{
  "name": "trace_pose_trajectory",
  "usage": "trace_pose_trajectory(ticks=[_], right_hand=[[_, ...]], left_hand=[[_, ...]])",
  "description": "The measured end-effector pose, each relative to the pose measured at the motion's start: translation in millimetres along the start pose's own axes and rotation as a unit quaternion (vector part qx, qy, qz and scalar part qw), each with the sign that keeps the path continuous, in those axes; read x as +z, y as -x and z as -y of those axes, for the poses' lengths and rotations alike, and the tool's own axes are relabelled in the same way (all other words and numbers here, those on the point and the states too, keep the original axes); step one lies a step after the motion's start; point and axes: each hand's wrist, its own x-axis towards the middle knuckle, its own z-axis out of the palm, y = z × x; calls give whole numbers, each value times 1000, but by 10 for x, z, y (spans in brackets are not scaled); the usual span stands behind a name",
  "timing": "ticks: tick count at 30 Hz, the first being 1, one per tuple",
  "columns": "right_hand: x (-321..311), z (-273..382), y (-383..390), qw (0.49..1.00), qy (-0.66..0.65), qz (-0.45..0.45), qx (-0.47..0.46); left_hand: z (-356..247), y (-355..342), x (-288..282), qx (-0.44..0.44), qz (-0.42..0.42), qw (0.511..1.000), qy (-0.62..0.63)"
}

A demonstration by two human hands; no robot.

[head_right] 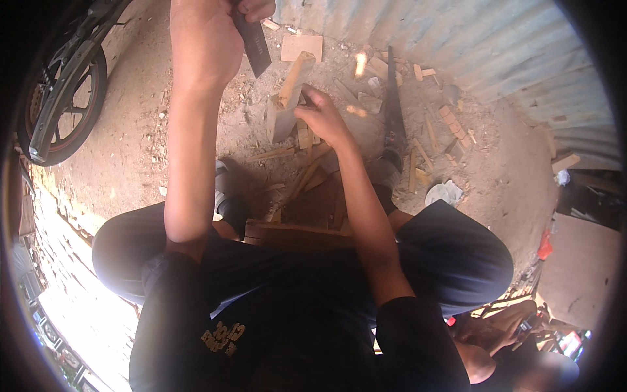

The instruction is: The person sits on the ground and uses a chisel and mallet to carve a small wooden stick. They repeatedly strike the chisel to remove wood shavings and shape the piece.

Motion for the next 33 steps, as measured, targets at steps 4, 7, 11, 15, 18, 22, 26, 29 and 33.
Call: trace_pose_trajectory(ticks=[4, 7, 11, 15, 18, 22, 26, 29, 33], right_hand=[[37, 52, 11, 1000, -1, 0, -13], [80, 128, 36, 1000, 8, 13, -11], [165, 187, 54, 999, 13, 23, -18], [197, 167, 35, 998, -1, 23, -59], [188, 138, 21, 998, 8, 31, -48], [276, 146, 59, 993, 74, -31, -90], [559, 202, 153, 958, 198, -129, -163], [731, 253, 184, 955, 165, -190, -159], [774, 300, 154, 957, 148, -174, -179]], left_hand=[[-23, -13, 99, 29, 8, 997, 70], [-11, -66, 148, 69, 23, 996, 44], [-33, -157, 196, 78, 25, 997, 3], [-49, -196, 225, 99, 52, 994, 18], [-5, -189, 204, 81, 32, 996, -4], [151, -194, 129, 29, -1, 999, -38], [301, -142, 48, 40, 30, 995, -86], [343, -151, 37, -42, 1, 999, -4], [277, -161, 14, -49, -20, 999, 3]])
